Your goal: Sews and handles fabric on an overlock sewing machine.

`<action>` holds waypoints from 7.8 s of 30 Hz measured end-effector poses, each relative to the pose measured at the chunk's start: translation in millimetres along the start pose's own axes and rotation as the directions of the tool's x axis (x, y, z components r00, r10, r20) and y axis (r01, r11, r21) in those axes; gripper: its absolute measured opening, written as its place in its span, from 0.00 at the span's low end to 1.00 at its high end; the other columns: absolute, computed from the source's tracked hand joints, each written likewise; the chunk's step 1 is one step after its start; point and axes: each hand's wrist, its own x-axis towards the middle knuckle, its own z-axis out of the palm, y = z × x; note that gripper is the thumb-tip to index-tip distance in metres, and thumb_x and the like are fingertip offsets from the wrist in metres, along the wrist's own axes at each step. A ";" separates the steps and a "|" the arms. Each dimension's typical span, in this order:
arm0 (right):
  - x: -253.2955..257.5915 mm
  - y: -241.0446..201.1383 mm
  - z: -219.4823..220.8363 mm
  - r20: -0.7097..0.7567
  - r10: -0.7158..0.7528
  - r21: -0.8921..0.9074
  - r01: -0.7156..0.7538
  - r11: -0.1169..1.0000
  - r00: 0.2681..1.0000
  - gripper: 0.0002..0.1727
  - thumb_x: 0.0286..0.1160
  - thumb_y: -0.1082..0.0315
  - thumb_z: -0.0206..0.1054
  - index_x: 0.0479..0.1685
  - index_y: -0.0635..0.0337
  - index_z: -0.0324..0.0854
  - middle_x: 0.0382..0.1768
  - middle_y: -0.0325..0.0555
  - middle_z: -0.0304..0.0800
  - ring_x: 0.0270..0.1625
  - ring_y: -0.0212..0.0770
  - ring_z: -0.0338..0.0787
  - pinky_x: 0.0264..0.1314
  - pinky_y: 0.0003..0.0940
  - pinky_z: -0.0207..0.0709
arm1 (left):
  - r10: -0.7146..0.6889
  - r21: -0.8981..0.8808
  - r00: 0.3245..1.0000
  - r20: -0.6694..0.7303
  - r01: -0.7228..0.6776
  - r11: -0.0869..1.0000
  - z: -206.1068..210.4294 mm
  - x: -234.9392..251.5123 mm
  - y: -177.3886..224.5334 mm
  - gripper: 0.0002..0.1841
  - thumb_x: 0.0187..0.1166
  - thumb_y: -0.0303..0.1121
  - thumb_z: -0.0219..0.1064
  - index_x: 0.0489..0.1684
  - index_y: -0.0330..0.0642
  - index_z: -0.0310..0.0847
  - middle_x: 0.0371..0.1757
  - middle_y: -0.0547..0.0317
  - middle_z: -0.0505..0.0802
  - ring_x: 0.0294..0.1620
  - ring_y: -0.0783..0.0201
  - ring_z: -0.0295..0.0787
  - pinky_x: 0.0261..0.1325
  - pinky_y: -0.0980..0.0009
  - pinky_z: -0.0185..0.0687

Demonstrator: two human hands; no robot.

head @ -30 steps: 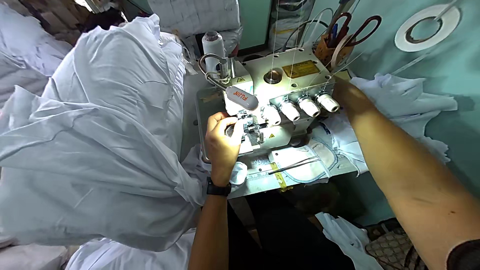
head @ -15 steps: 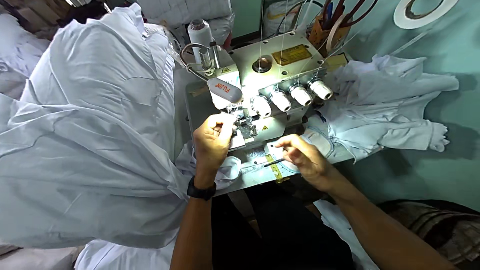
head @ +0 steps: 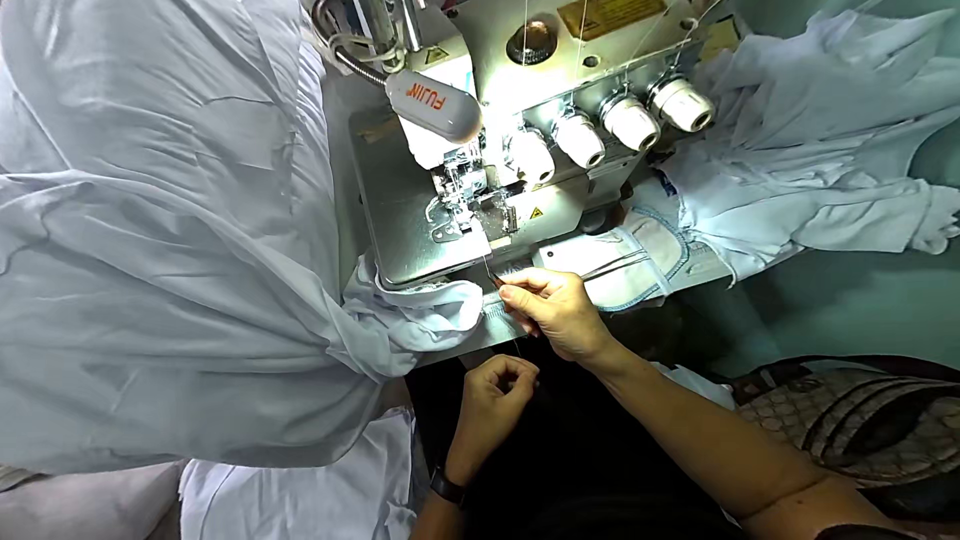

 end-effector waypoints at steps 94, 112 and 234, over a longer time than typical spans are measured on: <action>52.1 -33.8 46.2 -0.079 -0.818 -0.731 0.525 0.436 0.569 0.05 0.59 0.75 0.72 0.25 0.59 0.80 0.20 0.32 0.79 0.23 0.17 0.77 0.27 0.11 0.70 | 0.730 0.576 0.520 -0.443 -0.459 0.676 -64.6 133.6 98.3 0.06 0.75 0.21 0.66 0.37 0.30 0.89 0.51 0.47 0.94 0.58 0.65 0.91 0.62 0.74 0.86; 33.5 -44.0 21.8 -0.108 -0.742 -0.355 0.672 0.650 0.661 0.13 0.58 0.79 0.76 0.38 0.53 0.86 0.35 0.33 0.91 0.35 0.24 0.88 0.38 0.19 0.85 | 0.727 0.567 0.531 -0.436 -0.466 0.680 -64.4 133.0 98.2 0.06 0.76 0.22 0.66 0.37 0.31 0.89 0.51 0.49 0.94 0.57 0.66 0.91 0.61 0.74 0.86; 33.6 -25.7 17.1 0.139 -0.582 -0.343 0.590 0.730 0.801 0.03 0.68 0.75 0.75 0.32 0.66 0.89 0.34 0.38 0.83 0.36 0.21 0.80 0.38 0.10 0.75 | 0.407 0.838 0.890 0.207 -0.376 0.395 -127.2 123.3 182.4 0.11 0.75 0.40 0.72 0.43 0.43 0.86 0.45 0.56 0.91 0.48 0.62 0.88 0.52 0.59 0.83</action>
